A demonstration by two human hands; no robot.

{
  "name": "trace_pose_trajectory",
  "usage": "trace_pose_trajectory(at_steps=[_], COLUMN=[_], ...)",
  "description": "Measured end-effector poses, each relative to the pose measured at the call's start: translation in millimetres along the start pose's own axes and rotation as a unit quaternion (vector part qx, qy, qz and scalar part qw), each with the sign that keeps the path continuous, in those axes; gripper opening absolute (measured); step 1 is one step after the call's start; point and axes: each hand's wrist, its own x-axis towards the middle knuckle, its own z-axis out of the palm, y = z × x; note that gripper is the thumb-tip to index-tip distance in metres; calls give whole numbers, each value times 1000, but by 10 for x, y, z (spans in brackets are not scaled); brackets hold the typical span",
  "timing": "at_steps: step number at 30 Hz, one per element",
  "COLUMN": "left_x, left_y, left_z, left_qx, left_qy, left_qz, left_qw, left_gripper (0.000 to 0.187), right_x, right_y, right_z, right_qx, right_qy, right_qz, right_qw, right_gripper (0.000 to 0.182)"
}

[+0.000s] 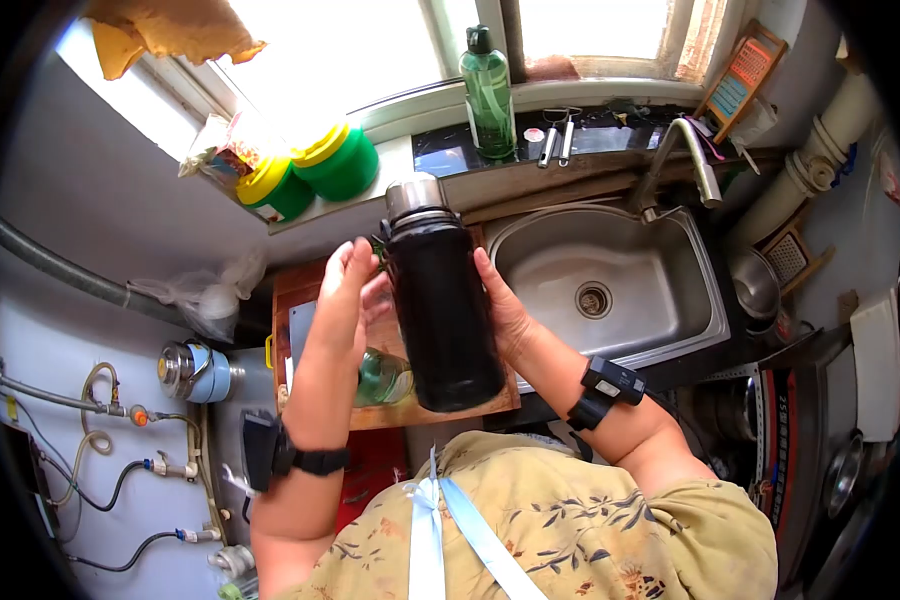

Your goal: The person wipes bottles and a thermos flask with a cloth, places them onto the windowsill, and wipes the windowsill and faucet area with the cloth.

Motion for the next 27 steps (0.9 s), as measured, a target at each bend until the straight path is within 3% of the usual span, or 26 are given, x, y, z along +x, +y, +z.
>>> trace_pose_trajectory(at_steps=[2, 4, 5, 7, 9, 11, 14, 19, 22, 27], left_x=[-213, -309, -314, -278, -264, -251, -274, -287, -291, -275], left_y=[-46, -84, -93, -144, -186, -218, -241, -261, -310, -414], left_z=[141, 322, 369, 414, 405, 379, 371, 355, 361, 414], left_qx=[24, -25, -1, 11, 25, 43, -50, -69, -81, -119], left_qy=[-9, -56, -56, -73, -47, -22, -5, -37, -57, -114], left_qz=[1, 42, 62, 110, 139, 165, 157, 142, 149, 155], left_qw=[1000, 997, 997, 991, 989, 985, 986, 987, 984, 974], left_gripper=[95, 103, 104, 99, 97, 94, 88, 81, 81, 83], right_x=[13, 64, 94, 132, 99, 47, 14, -90, 1, 307], right_y=[-15, -14, 1, 27, 77, 123, 276, 250, 112, -278], right_z=[-5, -18, -12, 30, 125, 178, 57, 299, 376, 572], right_qx=[-22, -185, -186, -337, -461, -549, -581, -620, -601, -602], right_qy=[17, 52, 51, 69, 92, 107, 179, 189, 158, 131], right_qz=[-25, -176, -175, -296, -350, -367, -357, -348, -404, -374], right_qw=[999, 965, 965, 891, 810, 743, 709, 677, 671, 693], right_gripper=[67, 54, 54, 44, 49, 55, 61, 65, 60, 58])
